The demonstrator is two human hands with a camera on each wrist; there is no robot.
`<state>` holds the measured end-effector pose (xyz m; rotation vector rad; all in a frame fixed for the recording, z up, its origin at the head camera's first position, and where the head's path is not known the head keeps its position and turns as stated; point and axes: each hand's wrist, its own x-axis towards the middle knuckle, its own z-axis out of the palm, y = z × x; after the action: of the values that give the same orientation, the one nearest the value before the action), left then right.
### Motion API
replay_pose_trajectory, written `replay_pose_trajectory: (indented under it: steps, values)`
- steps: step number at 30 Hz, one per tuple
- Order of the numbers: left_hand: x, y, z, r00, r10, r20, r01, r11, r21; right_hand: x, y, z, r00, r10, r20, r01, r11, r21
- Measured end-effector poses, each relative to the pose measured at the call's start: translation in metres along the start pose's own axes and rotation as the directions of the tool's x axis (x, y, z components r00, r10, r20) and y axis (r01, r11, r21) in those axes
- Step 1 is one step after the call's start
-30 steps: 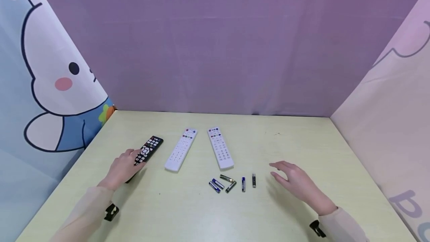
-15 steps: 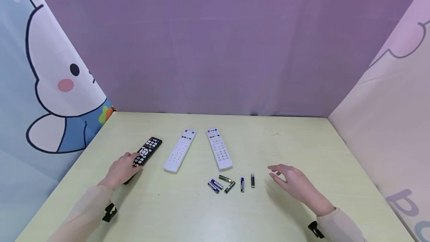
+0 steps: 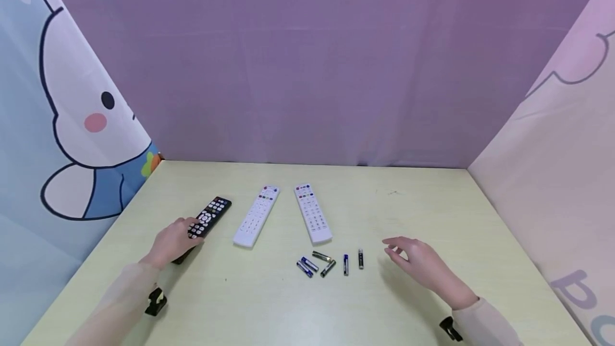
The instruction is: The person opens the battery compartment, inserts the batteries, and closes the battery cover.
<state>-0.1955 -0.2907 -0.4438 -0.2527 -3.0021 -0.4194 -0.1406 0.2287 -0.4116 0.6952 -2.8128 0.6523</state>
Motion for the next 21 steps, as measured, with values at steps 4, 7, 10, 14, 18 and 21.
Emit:
replay_pose_trajectory:
  steps: [4,7,10,14,18,21]
  values:
    - [0.001,0.000,-0.002,1.000,-0.010,0.014,0.011,1.000,-0.022,0.001,0.000,-0.001,1.000,-0.005,0.000,0.005,1.000,-0.004]
    - [0.000,0.001,-0.004,0.999,-0.029,0.031,0.031,0.998,-0.059,0.001,0.000,-0.001,1.000,-0.005,0.001,0.005,1.000,-0.006]
    - [-0.001,0.005,-0.008,0.998,-0.044,0.041,0.049,0.991,-0.123,0.001,0.000,-0.001,1.000,-0.007,0.002,0.007,1.000,-0.008]
    - [-0.001,0.010,-0.014,0.997,-0.059,0.039,0.066,0.976,-0.206,0.001,-0.001,-0.001,1.000,-0.014,0.004,0.015,1.000,-0.010]
    - [-0.002,0.017,-0.018,0.994,-0.094,0.054,0.105,0.953,-0.284,0.001,-0.002,-0.001,1.000,-0.025,0.006,0.025,1.000,-0.001]
    - [-0.003,0.023,-0.022,0.992,-0.109,0.062,0.123,0.930,-0.345,0.001,-0.003,-0.001,1.000,-0.028,0.013,0.028,1.000,0.008]
